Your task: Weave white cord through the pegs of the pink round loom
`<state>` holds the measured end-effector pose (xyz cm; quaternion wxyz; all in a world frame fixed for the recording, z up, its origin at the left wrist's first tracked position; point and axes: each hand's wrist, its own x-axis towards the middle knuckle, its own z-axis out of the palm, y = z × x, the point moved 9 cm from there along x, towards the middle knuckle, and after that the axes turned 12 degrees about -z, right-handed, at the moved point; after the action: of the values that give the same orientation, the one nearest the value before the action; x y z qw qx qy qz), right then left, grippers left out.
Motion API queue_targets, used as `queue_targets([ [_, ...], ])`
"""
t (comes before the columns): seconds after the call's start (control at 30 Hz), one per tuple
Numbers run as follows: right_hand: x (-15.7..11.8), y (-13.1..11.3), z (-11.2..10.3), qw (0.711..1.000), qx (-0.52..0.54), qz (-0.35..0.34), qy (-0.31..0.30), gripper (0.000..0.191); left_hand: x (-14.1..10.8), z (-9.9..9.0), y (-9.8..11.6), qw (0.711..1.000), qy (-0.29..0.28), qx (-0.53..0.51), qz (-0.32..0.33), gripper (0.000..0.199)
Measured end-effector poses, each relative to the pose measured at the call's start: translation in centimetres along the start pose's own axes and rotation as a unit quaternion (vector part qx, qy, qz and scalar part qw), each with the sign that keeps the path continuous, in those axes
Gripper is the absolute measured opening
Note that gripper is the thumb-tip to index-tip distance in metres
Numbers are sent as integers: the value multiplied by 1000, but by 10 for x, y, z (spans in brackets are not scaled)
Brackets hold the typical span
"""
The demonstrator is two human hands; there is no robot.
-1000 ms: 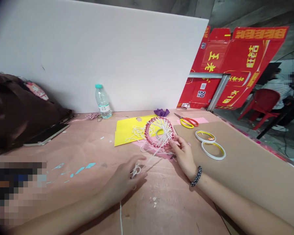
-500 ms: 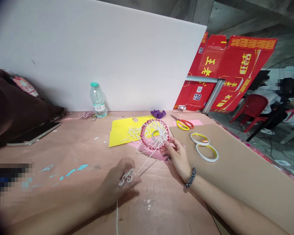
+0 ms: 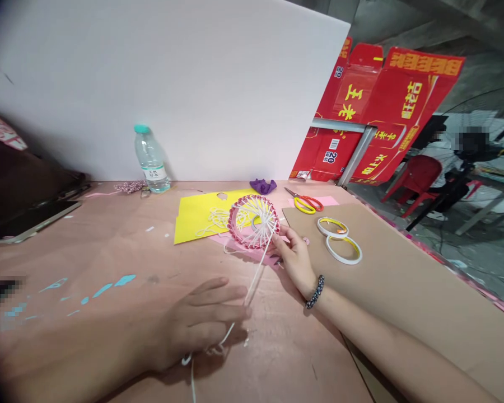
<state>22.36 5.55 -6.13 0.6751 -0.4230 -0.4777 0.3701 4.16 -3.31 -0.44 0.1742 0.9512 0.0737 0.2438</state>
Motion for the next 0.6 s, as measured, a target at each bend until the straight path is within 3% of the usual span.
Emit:
queue_targets([
  [0.07, 1, -1, -1, 1000, -3, -9, 5, 39, 0, 7, -13, 995, -24, -63, -76, 7],
  [0.1, 1, -2, -2, 1000, -4, -13, 8, 39, 0, 8, -28, 984, -14, -86, -156, 9],
  [0.2, 1, -2, -4, 1000, -10, -20, 14, 38, -14, 4, -74, 903, 54, -120, -410, 21],
  [0.27, 1, -4, -5, 999, -18, -27, 13, 35, -15, 4, -82, 876, 58, -131, -460, 25],
  [0.37, 1, -7, -6, 999, -20, -45, 20, 33, -1, 10, -69, 918, -15, -93, -386, 21],
  [0.43, 0, -6, -6, 999, -12, -39, 21, 33, 5, 5, -52, 955, -9, -28, -297, 24],
  [0.53, -1, -3, -4, 1000, -4, -13, 20, 37, 5, -2, -19, 991, 28, 35, -128, 13],
  [0.6, -1, -2, -4, 1000, -3, -7, 21, 38, 1, 7, -3, 999, -13, 9, -49, 14],
])
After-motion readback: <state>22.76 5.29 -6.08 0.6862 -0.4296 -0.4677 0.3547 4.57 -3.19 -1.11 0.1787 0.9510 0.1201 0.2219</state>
